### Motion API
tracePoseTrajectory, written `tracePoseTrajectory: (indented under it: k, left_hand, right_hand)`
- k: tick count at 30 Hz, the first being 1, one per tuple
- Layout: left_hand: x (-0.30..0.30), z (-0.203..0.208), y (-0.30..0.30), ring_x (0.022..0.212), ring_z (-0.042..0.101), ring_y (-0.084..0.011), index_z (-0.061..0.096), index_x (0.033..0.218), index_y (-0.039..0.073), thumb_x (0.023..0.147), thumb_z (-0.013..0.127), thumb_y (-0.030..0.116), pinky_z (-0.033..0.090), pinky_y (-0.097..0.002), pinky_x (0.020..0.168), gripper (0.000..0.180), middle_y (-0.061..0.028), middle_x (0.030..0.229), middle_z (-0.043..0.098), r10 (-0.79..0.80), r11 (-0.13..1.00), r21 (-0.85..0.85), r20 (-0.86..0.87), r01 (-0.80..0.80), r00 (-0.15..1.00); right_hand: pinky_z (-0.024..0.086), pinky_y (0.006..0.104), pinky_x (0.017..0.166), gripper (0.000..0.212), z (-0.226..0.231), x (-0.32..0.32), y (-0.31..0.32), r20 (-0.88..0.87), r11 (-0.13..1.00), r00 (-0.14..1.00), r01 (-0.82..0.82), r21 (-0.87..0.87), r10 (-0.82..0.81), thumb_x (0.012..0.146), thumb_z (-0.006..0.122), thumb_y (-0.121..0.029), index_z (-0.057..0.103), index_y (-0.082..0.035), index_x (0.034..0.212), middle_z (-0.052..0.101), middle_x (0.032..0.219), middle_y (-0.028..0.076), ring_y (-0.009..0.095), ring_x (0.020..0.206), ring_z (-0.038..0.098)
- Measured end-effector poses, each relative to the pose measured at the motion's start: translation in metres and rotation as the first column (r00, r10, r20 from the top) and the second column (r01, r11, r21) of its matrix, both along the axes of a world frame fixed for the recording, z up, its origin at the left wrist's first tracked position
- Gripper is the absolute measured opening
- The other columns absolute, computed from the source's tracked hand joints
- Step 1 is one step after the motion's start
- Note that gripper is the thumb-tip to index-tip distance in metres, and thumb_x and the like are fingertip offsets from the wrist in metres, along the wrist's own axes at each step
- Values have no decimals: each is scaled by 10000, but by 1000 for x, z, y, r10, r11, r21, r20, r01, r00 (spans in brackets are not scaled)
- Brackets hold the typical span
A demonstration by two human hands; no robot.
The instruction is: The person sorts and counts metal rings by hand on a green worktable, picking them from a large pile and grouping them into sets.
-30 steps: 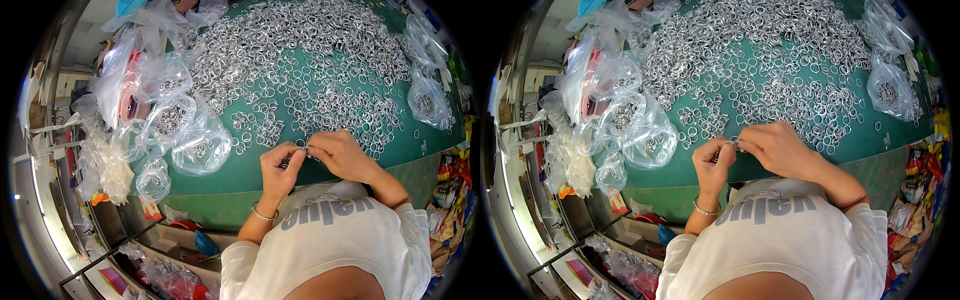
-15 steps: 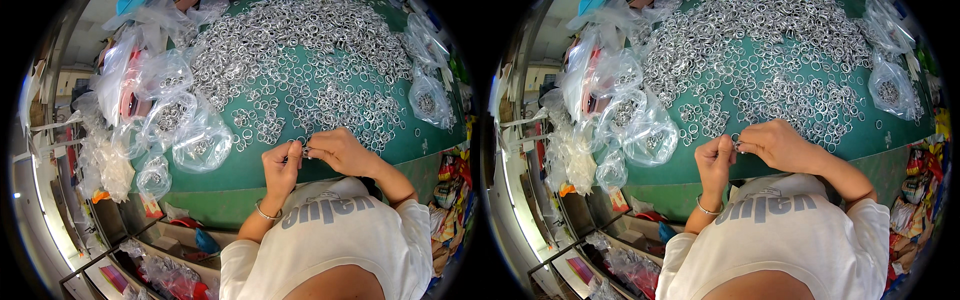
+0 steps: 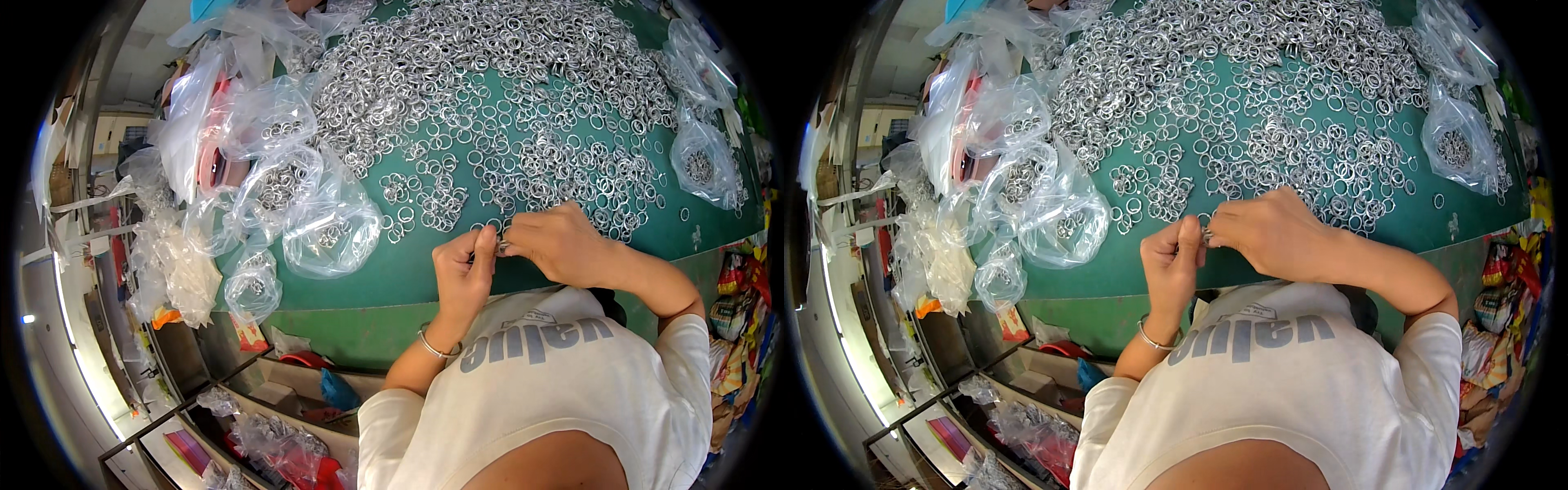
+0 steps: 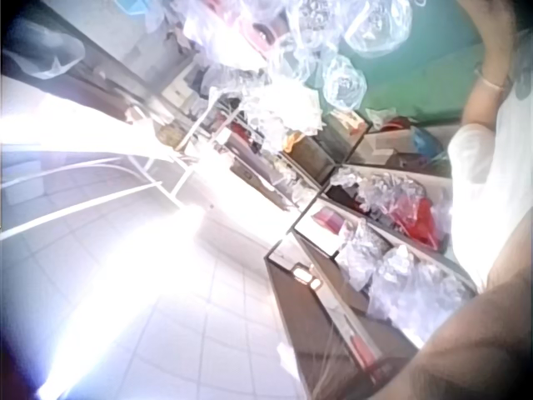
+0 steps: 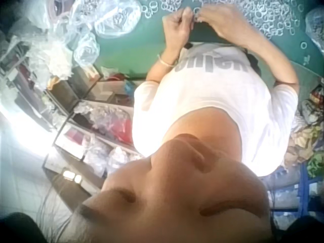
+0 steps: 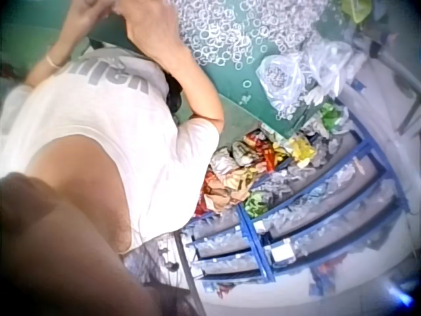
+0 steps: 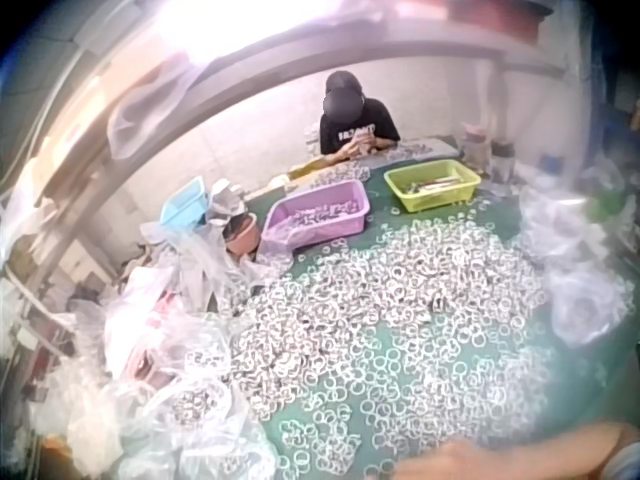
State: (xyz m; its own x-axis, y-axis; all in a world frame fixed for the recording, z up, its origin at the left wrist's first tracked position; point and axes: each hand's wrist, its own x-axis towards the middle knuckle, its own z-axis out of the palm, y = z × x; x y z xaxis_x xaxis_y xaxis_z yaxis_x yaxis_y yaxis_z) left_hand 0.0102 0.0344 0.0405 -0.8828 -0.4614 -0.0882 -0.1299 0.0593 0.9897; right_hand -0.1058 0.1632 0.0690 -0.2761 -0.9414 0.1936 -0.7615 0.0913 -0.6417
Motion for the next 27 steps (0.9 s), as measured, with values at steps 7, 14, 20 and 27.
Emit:
tracePoseTrajectory:
  k: [7, 14, 20, 27]
  left_hand:
    - [-11, -20, -9, 400, 358, -46, 537, 569, 17, 934, 484, 302, 255, -222, 386, 466, 12, 464, 439, 95, 956, 252, 228, -153, 969]
    - [-11, -25, -13, 400, 295, -34, 596, 735, 3, 940, 469, 315, 195, -188, 374, 395, 38, 507, 386, 48, 865, 486, 161, -122, 986]
    - [-9, -42, -20, 451, 295, -18, 624, 980, -27, 949, 456, 258, 210, -184, 407, 332, 54, 549, 391, 93, 961, 247, 122, -121, 988]
    - [-21, -25, -1, 531, 321, -8, 557, 1158, -6, 893, 537, 108, 238, -181, 458, 289, 65, 589, 407, 79, 991, -109, 18, -76, 997]
  right_hand:
    - [421, 350, 454, 66, 7, -3, 4, 35, 998, 999, -38, -45, 40, 787, 597, -134, 581, -83, 748, 545, 676, 57, 252, 545, 554]
    - [355, 292, 427, 167, -31, -32, 2, 274, 988, 949, 152, 35, -156, 864, 551, -173, 583, -31, 782, 474, 588, 65, 160, 475, 479]
    - [259, 199, 371, 276, -46, -44, 5, 860, 944, 400, 224, 243, -316, 945, 449, -242, 580, -11, 872, 433, 573, -19, 46, 416, 369]
    - [249, 197, 358, 262, -47, -30, 7, 977, 946, -12, 251, 207, -211, 930, 470, -225, 600, 2, 951, 435, 595, -24, 53, 421, 383]
